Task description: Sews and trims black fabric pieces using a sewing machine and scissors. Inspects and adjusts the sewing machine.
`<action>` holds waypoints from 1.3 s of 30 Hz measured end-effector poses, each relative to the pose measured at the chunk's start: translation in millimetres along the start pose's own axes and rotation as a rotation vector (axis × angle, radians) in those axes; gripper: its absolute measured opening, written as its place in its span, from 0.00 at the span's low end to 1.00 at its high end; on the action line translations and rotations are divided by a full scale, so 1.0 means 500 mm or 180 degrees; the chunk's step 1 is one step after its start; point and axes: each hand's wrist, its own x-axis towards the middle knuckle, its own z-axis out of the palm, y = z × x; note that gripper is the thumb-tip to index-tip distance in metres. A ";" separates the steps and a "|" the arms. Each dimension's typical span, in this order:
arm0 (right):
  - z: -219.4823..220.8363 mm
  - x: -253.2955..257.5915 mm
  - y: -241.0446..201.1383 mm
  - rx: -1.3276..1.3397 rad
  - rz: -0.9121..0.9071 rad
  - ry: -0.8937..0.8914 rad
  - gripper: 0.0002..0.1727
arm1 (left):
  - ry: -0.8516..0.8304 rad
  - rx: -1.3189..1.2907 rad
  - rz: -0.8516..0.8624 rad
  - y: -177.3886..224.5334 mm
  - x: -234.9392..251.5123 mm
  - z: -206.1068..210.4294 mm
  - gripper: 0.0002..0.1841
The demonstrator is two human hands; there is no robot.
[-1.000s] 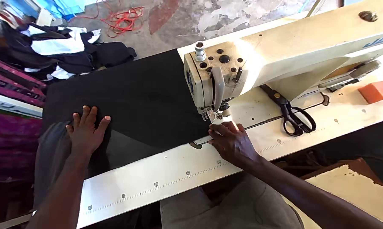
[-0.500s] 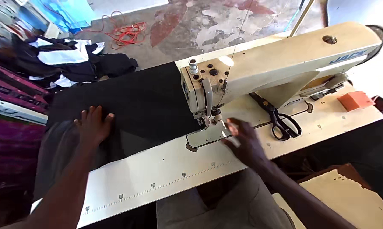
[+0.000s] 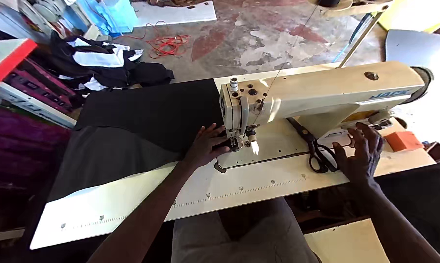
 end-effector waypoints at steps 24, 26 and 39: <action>0.003 0.000 -0.006 -0.0106 0.0186 -0.0242 0.22 | -0.0074 -0.0019 0.0135 -0.011 0.009 -0.010 0.23; 0.000 0.002 -0.006 -0.0053 0.0183 -0.0141 0.21 | -0.0082 -0.0001 0.0137 -0.012 0.010 -0.010 0.23; -0.039 -0.018 -0.192 0.0109 0.1042 -0.1507 0.24 | 0.0091 0.0017 -0.0059 -0.009 0.017 -0.005 0.22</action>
